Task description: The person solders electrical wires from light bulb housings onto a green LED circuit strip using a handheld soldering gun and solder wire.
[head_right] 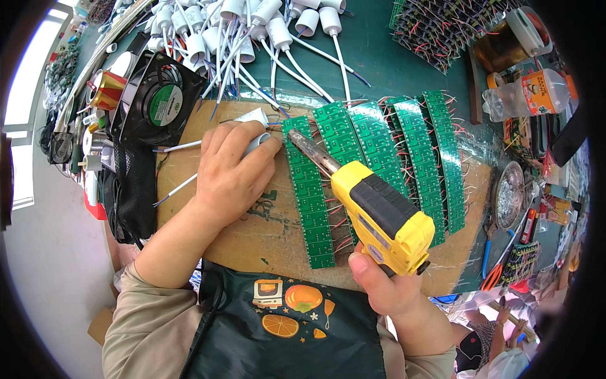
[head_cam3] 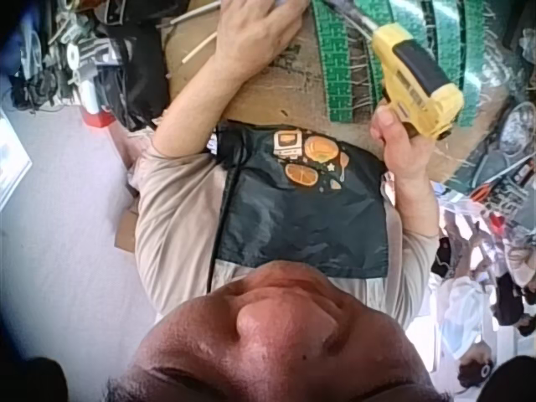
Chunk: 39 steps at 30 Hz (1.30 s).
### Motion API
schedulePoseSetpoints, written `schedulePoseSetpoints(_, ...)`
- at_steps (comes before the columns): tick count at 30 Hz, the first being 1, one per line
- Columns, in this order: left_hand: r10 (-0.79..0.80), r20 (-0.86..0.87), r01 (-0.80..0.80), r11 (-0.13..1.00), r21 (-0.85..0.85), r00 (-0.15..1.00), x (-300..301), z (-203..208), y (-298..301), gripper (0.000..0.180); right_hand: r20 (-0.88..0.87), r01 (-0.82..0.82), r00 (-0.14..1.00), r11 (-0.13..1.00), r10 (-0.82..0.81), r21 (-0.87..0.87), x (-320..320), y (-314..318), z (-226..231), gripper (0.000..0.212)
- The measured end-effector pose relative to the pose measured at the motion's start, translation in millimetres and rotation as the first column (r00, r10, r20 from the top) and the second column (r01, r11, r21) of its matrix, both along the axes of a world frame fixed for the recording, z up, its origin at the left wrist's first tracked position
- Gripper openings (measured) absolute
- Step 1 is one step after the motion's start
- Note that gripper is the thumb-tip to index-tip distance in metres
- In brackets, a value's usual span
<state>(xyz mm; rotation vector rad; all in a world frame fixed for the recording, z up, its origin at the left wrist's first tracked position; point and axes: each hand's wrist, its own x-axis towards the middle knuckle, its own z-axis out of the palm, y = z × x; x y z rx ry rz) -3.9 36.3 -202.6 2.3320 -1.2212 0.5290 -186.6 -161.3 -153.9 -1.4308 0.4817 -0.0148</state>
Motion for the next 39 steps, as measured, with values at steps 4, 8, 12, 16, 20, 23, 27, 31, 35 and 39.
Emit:
schedulePoseSetpoints(4,0.002,-0.004,-0.002,1.000,0.006,1.000,-0.5,1.2,-1.0,0.033,-0.018,-0.014,1.000,1.000,0.014,0.006,1.1,-0.2,1.3,0.053)
schedulePoseSetpoints(8,0.003,0.007,-0.004,1.000,0.006,1.000,-0.5,0.4,-0.7,0.033,-0.004,-0.019,1.000,1.000,0.019,-0.020,-0.5,-0.2,-1.4,0.051)
schedulePoseSetpoints(12,0.003,0.008,-0.003,1.000,0.010,1.000,-0.7,0.9,-0.3,0.033,-0.006,-0.021,1.000,0.999,0.021,-0.049,-2.6,-0.4,-2.9,0.048)
schedulePoseSetpoints(16,0.003,0.012,-0.003,1.000,0.009,1.000,-0.8,1.0,-0.2,0.032,-0.005,-0.041,0.999,0.997,0.041,-0.062,-4.9,-1.6,-5.2,0.045)
schedulePoseSetpoints(20,0.002,0.009,-0.002,1.000,0.011,1.000,-0.9,0.5,0.0,0.032,0.014,-0.031,0.999,0.998,0.032,-0.062,-4.5,-0.5,-6.0,0.047)
schedulePoseSetpoints(23,0.004,0.013,-0.004,1.000,0.011,1.000,-0.8,0.7,0.1,0.032,0.004,-0.042,0.999,0.999,0.042,-0.027,-5.3,-2.4,-5.4,0.054)
schedulePoseSetpoints(27,0.007,0.019,-0.007,1.000,0.015,1.000,-0.8,0.9,-0.3,0.032,-0.025,-0.002,1.000,1.000,0.002,0.004,-9.7,-1.5,-1.4,0.061)
schedulePoseSetpoints(31,0.008,0.020,-0.009,1.000,0.018,1.000,-0.9,1.8,-0.8,0.032,-0.007,0.123,0.992,0.987,-0.123,0.101,-7.7,0.9,6.9,0.064)
schedulePoseSetpoints(35,0.006,0.038,-0.007,1.000,0.023,0.999,-0.9,1.9,-1.1,0.032,0.058,0.111,0.991,0.984,-0.120,0.140,-10.4,-9.4,9.9,0.062)
schedulePoseSetpoints(39,0.003,0.038,-0.005,0.999,0.049,0.999,-2.7,7.3,-0.9,0.030,0.108,0.104,0.986,0.974,-0.128,0.199,-14.6,-14.8,12.2,0.061)
